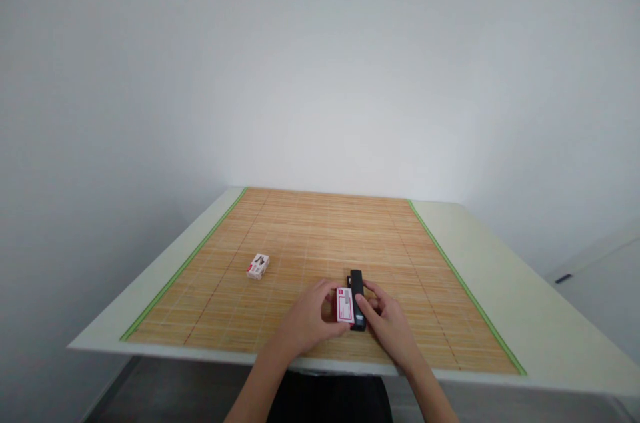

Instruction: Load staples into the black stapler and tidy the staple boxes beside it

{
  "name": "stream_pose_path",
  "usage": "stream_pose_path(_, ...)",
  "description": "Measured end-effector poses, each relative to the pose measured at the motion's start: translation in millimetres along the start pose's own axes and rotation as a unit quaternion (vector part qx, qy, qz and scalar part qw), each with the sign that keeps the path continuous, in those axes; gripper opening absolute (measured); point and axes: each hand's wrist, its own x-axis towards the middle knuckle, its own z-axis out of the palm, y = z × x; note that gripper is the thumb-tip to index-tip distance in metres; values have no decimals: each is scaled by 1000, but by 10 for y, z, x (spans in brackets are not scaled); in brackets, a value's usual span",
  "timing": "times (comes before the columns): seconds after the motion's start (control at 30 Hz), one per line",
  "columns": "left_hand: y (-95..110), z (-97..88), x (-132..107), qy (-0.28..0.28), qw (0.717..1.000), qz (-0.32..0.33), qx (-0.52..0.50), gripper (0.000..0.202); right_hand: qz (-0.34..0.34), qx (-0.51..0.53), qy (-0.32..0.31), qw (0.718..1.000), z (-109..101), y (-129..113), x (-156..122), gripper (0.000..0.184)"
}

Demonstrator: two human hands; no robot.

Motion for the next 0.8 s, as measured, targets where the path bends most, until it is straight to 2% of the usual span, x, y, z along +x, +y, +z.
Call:
stream_pose_path(0.1,-44,-47,-43,18,1000,-5,9,74,4,-4,0,1000,-9,-9,-9,66)
stream_pose_path(0.17,-136,-204,-73,75,996,-35,42,66,7,1,4,1000,-12,-18,-15,68)
stream_pose_path(0.23,-298,-469,-102,172,976,-85,104,46,6,2,8,1000,-11,-26,-19,68)
stream_pose_path(0.27,-401,-626,-116,222,958,-111,141,42,6,2,12,1000,-11,-29,-20,68)
stream_pose_path(0.33,-631,-941,-146,311,916,-164,196,43,6,2,12,1000,-9,-31,-19,68)
stream_pose_path(0.37,-744,-1077,-162,323,905,-184,208,46,7,3,11,1000,-8,-29,-18,68)
stream_pose_path(0.43,-928,-1266,-188,289,914,-209,195,52,8,6,10,1000,-7,-24,-15,68)
stream_pose_path(0.53,-1033,-1320,-215,195,944,-223,144,61,9,6,6,1000,-6,-16,-14,67)
stream_pose_path(0.73,-802,-1122,-261,42,984,-164,60,72,10,8,11,1000,2,-3,-13,69)
stream_pose_path(0.8,-708,-1084,-260,27,988,-140,54,70,12,10,9,1000,3,-3,-10,70)
